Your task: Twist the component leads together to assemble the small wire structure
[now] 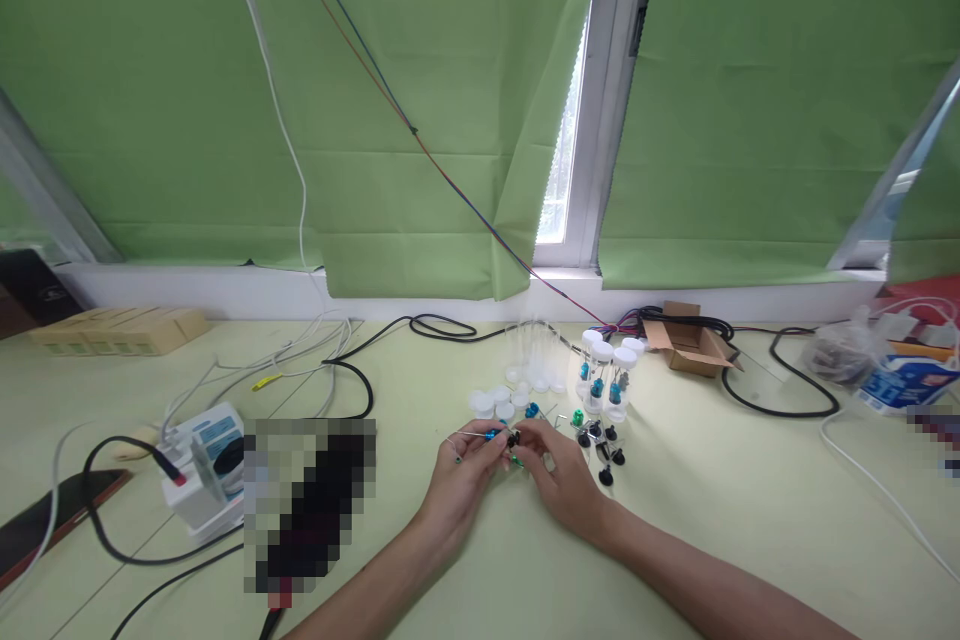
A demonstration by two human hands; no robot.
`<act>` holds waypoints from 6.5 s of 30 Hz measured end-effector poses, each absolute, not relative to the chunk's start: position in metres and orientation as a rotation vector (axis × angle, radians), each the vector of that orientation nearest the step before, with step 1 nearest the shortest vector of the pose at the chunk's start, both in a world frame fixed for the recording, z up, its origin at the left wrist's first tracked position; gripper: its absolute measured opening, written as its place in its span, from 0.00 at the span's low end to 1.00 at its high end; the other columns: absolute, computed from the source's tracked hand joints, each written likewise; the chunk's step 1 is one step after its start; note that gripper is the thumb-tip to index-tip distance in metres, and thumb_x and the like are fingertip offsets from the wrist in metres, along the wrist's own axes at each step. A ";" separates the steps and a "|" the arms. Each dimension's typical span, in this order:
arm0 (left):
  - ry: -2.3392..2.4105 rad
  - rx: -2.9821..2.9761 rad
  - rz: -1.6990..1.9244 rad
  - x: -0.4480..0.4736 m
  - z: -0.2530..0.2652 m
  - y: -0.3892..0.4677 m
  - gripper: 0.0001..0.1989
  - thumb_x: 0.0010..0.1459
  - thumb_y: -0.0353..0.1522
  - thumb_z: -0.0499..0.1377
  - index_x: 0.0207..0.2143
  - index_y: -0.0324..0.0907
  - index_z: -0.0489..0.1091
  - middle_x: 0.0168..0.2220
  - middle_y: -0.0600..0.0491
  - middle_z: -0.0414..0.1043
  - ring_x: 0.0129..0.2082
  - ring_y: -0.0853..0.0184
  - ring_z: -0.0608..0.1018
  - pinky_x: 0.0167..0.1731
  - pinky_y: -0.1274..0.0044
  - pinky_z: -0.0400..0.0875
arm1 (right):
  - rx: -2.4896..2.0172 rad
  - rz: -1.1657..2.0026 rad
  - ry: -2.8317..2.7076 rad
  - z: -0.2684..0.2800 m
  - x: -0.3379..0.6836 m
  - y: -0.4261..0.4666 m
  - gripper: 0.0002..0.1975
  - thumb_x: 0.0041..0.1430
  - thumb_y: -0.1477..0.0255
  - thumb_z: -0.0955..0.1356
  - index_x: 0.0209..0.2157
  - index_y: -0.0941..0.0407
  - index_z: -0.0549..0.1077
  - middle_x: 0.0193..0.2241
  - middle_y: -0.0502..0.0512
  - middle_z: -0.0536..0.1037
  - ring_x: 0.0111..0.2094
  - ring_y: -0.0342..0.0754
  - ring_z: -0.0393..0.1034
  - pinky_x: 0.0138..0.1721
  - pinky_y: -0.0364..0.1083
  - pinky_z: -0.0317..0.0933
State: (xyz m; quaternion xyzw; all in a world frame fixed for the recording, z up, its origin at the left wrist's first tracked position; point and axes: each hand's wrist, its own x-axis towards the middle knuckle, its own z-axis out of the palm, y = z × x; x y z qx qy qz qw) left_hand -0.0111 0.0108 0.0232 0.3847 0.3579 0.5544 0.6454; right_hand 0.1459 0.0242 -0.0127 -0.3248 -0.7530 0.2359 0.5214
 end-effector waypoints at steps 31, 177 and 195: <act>0.871 0.987 1.256 -0.009 0.020 0.008 0.09 0.47 0.33 0.69 0.32 0.39 0.77 0.24 0.53 0.72 0.27 0.70 0.73 0.35 0.77 0.69 | -0.880 0.492 -1.896 -0.015 0.147 0.027 0.19 0.69 0.72 0.57 0.24 0.56 0.67 0.21 0.49 0.67 0.24 0.43 0.61 0.29 0.42 0.56; 0.796 0.879 1.266 -0.009 0.018 0.014 0.19 0.57 0.45 0.59 0.33 0.36 0.74 0.22 0.53 0.69 0.18 0.72 0.69 0.17 0.81 0.62 | -0.761 0.531 -1.818 -0.016 0.149 0.027 0.09 0.64 0.75 0.63 0.46 0.55 0.69 0.35 0.55 0.77 0.35 0.47 0.72 0.35 0.44 0.66; 0.819 0.885 1.269 -0.009 0.019 0.015 0.16 0.57 0.42 0.60 0.32 0.36 0.74 0.20 0.55 0.68 0.17 0.72 0.68 0.16 0.80 0.61 | -0.766 0.539 -1.836 -0.015 0.149 0.026 0.10 0.64 0.74 0.63 0.47 0.55 0.67 0.35 0.55 0.76 0.34 0.47 0.71 0.34 0.44 0.66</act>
